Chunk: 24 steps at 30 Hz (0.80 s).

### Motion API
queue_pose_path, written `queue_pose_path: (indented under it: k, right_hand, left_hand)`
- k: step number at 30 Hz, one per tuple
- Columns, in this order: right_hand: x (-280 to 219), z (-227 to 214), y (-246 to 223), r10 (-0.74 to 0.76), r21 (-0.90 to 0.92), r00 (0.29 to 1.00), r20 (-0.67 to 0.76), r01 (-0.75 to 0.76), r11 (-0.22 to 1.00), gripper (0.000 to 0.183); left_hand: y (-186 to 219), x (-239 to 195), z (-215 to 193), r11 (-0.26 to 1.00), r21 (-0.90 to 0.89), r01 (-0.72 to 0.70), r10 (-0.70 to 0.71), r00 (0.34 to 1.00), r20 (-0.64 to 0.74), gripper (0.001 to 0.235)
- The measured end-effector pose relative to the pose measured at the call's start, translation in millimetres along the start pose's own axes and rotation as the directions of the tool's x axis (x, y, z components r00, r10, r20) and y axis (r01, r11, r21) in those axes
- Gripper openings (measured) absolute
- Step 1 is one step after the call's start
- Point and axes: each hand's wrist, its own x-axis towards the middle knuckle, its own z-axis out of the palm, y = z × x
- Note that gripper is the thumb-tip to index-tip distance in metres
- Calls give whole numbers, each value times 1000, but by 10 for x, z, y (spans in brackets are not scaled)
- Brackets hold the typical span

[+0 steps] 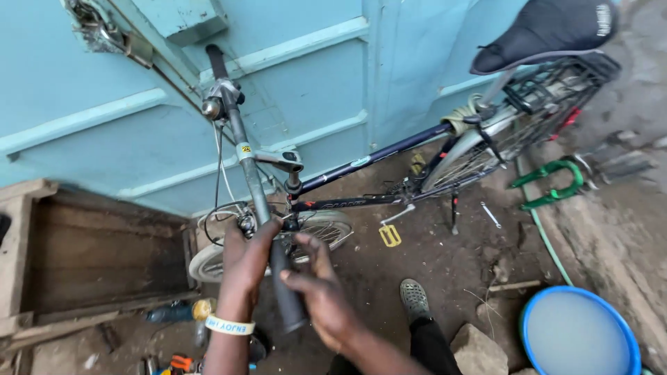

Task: The person adjusts the brake cable on the handlebars, then moves to the rear wheel to tighten the axle nuts using a wrench. The person works on both sides of the rear wheel hub to secure the wheel to the frame.

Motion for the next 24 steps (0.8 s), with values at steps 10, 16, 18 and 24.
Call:
queue_pose_path:
  k: [10,16,18,24]
  right_hand:
    - [1052,-1718,330,371,-24,905,-207,-384,923,18]
    - [1608,-1679,432,323,-283,936,-137,-350,893,17]
    - [1636,-1508,436,299,-489,952,-63,-291,822,24]
    - [1939,-1444,852,619,-97,715,-326,-676,730,49]
  left_hand:
    - [-113,-76,260,961,249,119,-60,970,-236,66]
    - [-338,-184,321,992,115,-57,97,923,-372,92]
    - [-393,-192,331,986,154,-65,117,927,-356,89]
    - [-176,-316,403,986,168,19,43,933,-358,89]
